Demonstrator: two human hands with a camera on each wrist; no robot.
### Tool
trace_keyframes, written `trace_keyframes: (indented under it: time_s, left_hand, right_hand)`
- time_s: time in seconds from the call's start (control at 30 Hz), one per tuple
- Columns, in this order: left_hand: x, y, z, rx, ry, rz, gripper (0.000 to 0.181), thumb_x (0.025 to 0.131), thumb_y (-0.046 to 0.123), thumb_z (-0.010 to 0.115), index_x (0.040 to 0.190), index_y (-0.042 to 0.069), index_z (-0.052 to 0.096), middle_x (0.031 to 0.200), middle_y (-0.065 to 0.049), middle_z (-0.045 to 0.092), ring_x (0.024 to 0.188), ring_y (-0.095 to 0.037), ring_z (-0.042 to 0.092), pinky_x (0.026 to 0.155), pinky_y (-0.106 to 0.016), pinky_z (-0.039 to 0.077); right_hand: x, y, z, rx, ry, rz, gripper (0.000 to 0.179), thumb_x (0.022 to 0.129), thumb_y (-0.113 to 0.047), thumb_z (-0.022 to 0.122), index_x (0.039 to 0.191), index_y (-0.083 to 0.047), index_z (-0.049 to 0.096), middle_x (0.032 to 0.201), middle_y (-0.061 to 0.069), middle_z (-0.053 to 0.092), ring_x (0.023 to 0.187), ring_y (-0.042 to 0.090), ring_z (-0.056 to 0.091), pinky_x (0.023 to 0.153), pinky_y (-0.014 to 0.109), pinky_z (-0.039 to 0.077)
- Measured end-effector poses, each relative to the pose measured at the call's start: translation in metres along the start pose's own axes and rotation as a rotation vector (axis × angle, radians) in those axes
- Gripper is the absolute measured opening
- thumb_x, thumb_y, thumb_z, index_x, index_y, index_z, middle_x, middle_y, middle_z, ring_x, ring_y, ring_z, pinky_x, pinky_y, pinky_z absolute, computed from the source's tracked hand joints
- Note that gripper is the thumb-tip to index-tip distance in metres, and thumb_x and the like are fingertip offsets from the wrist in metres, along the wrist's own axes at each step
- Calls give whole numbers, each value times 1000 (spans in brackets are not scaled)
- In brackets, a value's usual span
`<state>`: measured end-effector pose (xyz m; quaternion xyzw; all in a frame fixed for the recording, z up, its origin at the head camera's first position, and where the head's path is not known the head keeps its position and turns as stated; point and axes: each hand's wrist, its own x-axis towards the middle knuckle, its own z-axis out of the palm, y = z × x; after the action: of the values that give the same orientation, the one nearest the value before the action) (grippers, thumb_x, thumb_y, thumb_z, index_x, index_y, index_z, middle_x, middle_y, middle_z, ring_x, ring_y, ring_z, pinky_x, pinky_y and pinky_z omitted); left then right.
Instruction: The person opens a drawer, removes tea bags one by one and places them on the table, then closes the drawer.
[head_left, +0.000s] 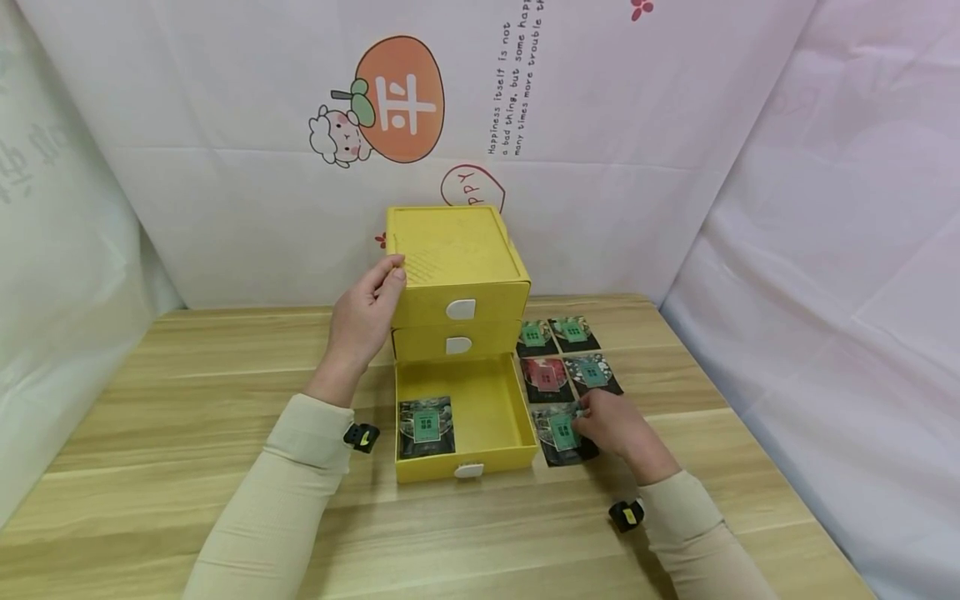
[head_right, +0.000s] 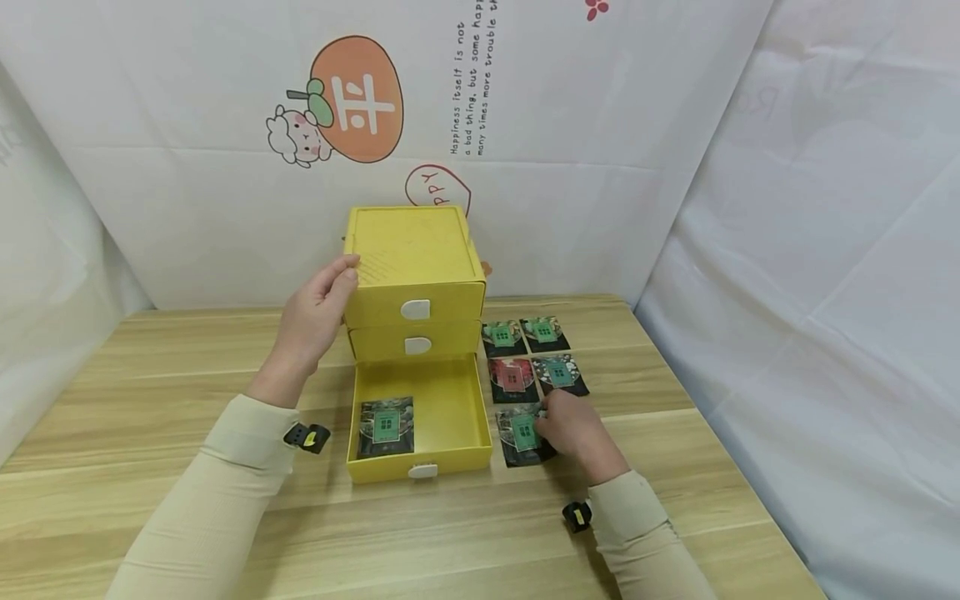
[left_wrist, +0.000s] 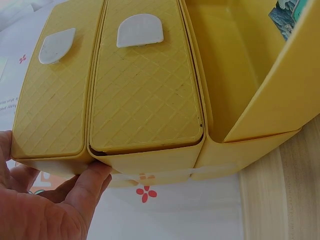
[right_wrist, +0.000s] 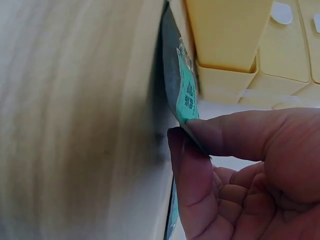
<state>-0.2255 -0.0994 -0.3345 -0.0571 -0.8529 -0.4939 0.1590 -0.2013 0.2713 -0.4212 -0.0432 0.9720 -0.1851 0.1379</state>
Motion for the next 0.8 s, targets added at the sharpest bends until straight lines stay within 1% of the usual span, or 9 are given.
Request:
trace_keyframes:
  time_s: [0.13,0.37,0.67,0.8]
  left_hand:
    - [0,0,0,4,-1,-1,55,109,58,39,155,31,52,151,-3,59,135,-29,58,106,-55,48]
    - [0,1,-1,1,4,7,55,109,57,39,155,29,52,150,-3,60,135,-29,59,106,-55,48]
    - [-1,0,0,-5,3,-9,55,108,59,39,155,32,52,152,-1,59,135,-29,58,105,-55,48]
    - [-1,1,0,-11,3,-13,55,108,59,40,155,32,52,152,-1,58,135,-28,58,105,-55,48]
  right_hand:
    - [1,0,2,-15,10,16,40,96,-17,70,125,10,65,112,20,73,85,23,63,81,44,57]
    - [0,-3,1,-28,9,51,43,96,-18,70,128,10,62,114,21,71,87,25,62,84,48,57]
    - [-1,-3,3,-66,19,57,40,95,-18,70,122,9,63,108,19,71,86,26,62,84,48,57]
    - [-2,-4,3,-80,24,69,39,95,-19,70,122,9,63,108,20,72,85,25,63,83,49,57]
